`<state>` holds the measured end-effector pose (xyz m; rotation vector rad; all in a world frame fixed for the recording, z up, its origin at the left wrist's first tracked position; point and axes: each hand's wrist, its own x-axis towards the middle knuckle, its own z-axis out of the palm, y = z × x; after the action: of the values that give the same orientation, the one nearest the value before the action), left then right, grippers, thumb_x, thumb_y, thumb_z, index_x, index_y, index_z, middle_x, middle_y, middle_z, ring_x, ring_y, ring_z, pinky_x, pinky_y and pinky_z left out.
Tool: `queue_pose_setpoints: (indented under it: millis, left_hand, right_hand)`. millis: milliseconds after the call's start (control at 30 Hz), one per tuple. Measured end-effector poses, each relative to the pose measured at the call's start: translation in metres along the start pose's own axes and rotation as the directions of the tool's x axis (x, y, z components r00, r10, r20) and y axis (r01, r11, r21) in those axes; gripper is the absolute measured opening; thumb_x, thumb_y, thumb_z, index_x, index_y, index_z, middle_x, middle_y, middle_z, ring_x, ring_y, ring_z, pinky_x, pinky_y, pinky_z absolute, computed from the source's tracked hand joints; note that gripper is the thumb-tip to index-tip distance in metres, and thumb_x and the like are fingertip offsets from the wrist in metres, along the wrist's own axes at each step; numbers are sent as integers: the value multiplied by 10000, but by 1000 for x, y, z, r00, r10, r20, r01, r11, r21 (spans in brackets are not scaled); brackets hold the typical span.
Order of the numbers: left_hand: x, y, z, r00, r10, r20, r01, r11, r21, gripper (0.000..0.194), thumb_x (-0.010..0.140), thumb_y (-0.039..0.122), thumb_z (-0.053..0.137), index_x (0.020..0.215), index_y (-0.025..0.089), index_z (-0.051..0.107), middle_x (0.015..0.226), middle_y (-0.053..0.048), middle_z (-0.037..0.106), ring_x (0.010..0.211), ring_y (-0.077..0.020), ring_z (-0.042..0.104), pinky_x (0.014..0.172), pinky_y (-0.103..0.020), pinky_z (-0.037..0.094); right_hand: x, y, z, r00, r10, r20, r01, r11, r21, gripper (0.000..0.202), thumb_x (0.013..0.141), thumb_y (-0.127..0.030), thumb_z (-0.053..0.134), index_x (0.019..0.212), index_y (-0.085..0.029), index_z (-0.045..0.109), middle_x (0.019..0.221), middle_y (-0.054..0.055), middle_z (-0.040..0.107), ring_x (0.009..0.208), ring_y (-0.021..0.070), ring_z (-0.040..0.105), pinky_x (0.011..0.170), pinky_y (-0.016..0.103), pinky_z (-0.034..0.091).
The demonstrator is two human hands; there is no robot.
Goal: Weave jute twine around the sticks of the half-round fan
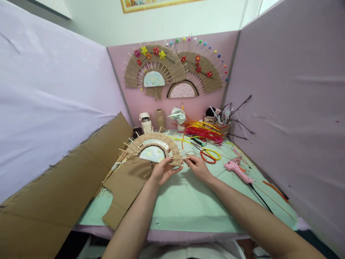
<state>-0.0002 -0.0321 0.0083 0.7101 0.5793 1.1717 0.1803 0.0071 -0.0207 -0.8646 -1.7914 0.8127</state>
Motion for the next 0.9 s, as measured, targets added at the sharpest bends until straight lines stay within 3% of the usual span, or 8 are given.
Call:
queue_pose_setpoints:
  millis: [433,633,767,900]
  left_hand:
    - [1,-2,-1,999,-28,-29,28,1000,4,196,847,207,519,937,117,668,914,-121,692,845,-220,654,749,-355,520]
    - [0,-1,-1,999,-25,-27,25,1000,4,190,817,169,558,972,128,660,914,-97,702,856,-209,653,831,-407,513]
    - [-1,0,0,997,-78,12,78,996,36,262,825,164,528,1042,87,652,1015,-139,695,938,-241,648,899,-428,487]
    - [-2,1,0,992,-117,54,113,991,66,298,838,181,501,1071,62,643,1064,-176,681,983,-275,645,888,-417,491]
  right_hand:
    - [0,-4,-2,999,-33,13,34,999,-10,221,870,-338,516,825,-175,658,769,37,661,710,167,579,653,264,433]
    - [2,-3,-7,994,-95,-51,90,991,-104,210,877,-315,513,798,-183,657,758,46,658,710,175,582,664,282,437]
    - [4,-1,-11,980,-195,-49,186,970,-156,190,881,-282,507,785,-193,644,756,44,642,731,176,577,690,289,431]
    - [4,-1,-13,975,-219,-44,209,963,-169,198,883,-302,513,768,-198,636,749,45,631,714,172,565,675,290,426]
